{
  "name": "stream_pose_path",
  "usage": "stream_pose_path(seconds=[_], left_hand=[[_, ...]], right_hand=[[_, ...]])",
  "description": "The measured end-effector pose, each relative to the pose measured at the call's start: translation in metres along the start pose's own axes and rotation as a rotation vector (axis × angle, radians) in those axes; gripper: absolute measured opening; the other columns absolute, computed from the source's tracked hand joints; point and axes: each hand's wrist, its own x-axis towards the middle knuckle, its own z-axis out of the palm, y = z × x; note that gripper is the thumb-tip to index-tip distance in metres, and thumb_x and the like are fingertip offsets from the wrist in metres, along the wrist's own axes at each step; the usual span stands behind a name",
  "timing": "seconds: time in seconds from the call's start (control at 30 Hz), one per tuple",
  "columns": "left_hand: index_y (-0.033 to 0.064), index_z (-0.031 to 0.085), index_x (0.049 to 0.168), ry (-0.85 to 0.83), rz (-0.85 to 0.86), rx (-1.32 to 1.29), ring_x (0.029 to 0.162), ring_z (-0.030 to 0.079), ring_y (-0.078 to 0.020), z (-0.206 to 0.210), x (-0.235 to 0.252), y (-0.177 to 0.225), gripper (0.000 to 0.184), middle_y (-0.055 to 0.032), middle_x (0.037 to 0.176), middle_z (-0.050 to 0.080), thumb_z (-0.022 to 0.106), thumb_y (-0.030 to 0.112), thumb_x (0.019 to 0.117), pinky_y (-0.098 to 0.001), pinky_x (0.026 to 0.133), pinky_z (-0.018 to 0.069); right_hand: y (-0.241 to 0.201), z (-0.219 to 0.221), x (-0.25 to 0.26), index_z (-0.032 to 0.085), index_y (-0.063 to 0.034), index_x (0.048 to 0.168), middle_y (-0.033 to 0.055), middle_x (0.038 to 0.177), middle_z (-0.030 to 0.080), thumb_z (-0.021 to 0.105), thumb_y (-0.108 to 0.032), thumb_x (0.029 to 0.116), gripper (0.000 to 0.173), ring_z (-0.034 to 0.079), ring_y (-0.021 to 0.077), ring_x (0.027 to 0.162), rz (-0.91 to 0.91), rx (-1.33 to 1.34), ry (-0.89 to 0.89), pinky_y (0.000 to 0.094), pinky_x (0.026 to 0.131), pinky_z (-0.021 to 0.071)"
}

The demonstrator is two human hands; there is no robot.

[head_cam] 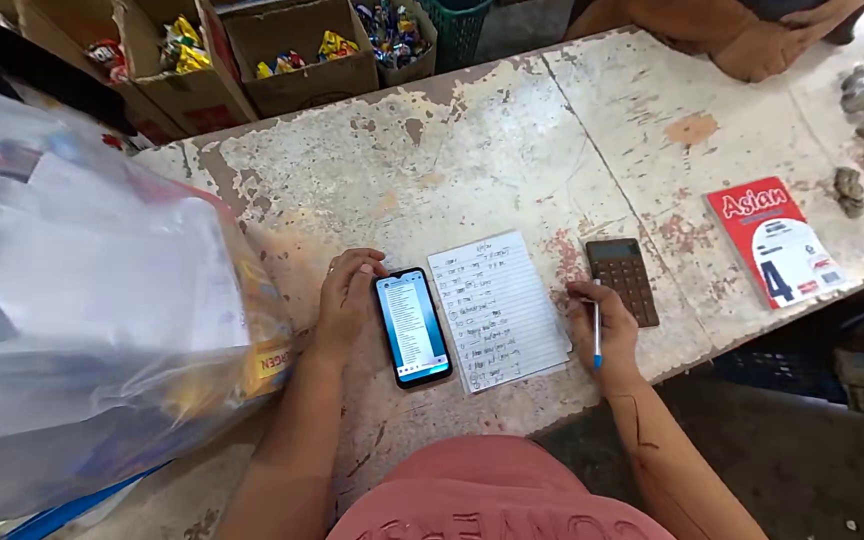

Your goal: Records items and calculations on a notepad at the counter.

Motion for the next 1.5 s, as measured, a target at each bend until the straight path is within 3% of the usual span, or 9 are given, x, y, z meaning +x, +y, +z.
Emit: stream_pose_path(seconds=[0.2, 0.33, 0.63, 0.83, 1.1, 1.23, 1.33, 1.5], left_hand=[[0.0053, 0.073, 0.097, -0.033, -0.043, 0.071, 0.123, 0.056, -0.0223, 0.001, -0.002, 0.001, 0.049, -0.0084, 0.123, 0.067, 0.032, 0.029, 0.1091, -0.0431, 0.110, 0.0388], [0.0072, 0.073, 0.089, -0.035, -0.033, 0.057, 0.122, 0.055, -0.0215, -0.001, -0.005, -0.003, 0.049, -0.0078, 0.124, 0.066, 0.033, 0.028, 0.1074, -0.0423, 0.108, 0.0398], [0.0063, 0.074, 0.094, -0.048, -0.004, 0.130, 0.124, 0.054, -0.0226, 0.001, -0.003, -0.002, 0.050, -0.0084, 0.125, 0.066, 0.031, 0.027, 0.1081, -0.0424, 0.108, 0.0392], [0.0056, 0.074, 0.092, -0.030, 0.016, 0.116, 0.121, 0.056, -0.0224, 0.004, -0.003, -0.003, 0.049, -0.0085, 0.122, 0.067, 0.032, 0.027, 0.1069, -0.0426, 0.107, 0.0406], [0.0061, 0.075, 0.092, -0.027, 0.036, 0.110, 0.120, 0.056, -0.0220, 0.005, -0.004, -0.005, 0.051, -0.0082, 0.120, 0.068, 0.031, 0.027, 0.1076, -0.0418, 0.107, 0.0405], [0.0074, 0.076, 0.092, -0.028, 0.042, 0.128, 0.120, 0.055, -0.0218, 0.006, -0.004, -0.004, 0.052, -0.0075, 0.120, 0.068, 0.031, 0.029, 0.1077, -0.0423, 0.107, 0.0398], [0.0077, 0.076, 0.092, -0.028, 0.041, 0.134, 0.121, 0.056, -0.0211, 0.006, -0.003, -0.004, 0.051, -0.0064, 0.119, 0.068, 0.031, 0.027, 0.1072, -0.0413, 0.107, 0.0398], [0.0084, 0.076, 0.092, -0.029, 0.039, 0.127, 0.120, 0.056, -0.0197, 0.006, -0.003, -0.005, 0.051, -0.0053, 0.119, 0.069, 0.031, 0.028, 0.1073, -0.0405, 0.107, 0.0397]], right_hand=[[0.000, 0.002, 0.000, 0.062, 0.0060, 0.126, 0.0225, 0.117, 0.068, 0.054, -0.010, 0.0993, 0.032, 0.069, 0.0203, 0.099, 0.018, 0.008, 0.020, 0.0334, 0.087, 0.0566], [0.006, 0.004, 0.000, 0.064, 0.0047, 0.125, 0.0199, 0.114, 0.069, 0.055, -0.013, 0.1009, 0.031, 0.068, 0.0157, 0.096, -0.012, 0.036, 0.039, 0.0294, 0.084, 0.0562], [0.006, 0.007, -0.001, 0.064, 0.0050, 0.124, 0.0213, 0.113, 0.069, 0.057, -0.019, 0.1017, 0.034, 0.068, 0.0165, 0.091, -0.016, 0.011, 0.041, 0.0304, 0.081, 0.0564], [0.005, 0.007, -0.001, 0.066, 0.0042, 0.122, 0.0216, 0.108, 0.069, 0.057, -0.023, 0.1016, 0.035, 0.067, 0.0237, 0.091, -0.035, -0.036, 0.030, 0.0391, 0.082, 0.0558], [0.005, 0.007, -0.004, 0.053, 0.0088, 0.135, 0.0217, 0.123, 0.067, 0.052, -0.030, 0.1059, 0.048, 0.069, 0.0158, 0.105, 0.006, 0.100, 0.059, 0.0310, 0.092, 0.0570], [0.006, 0.005, -0.008, 0.062, 0.0046, 0.121, 0.0095, 0.109, 0.073, 0.043, -0.027, 0.1112, 0.039, 0.071, 0.0099, 0.098, -0.014, 0.213, 0.161, 0.0292, 0.088, 0.0600], [0.004, 0.004, -0.007, 0.065, 0.0071, 0.111, 0.0072, 0.091, 0.073, 0.050, -0.023, 0.1090, 0.034, 0.071, 0.0066, 0.084, -0.059, 0.197, 0.203, 0.0252, 0.080, 0.0607], [0.009, 0.004, -0.008, 0.066, 0.0060, 0.093, 0.0075, 0.080, 0.071, 0.063, -0.027, 0.1027, 0.035, 0.068, 0.0026, 0.074, -0.098, 0.163, 0.169, 0.0187, 0.071, 0.0572]])
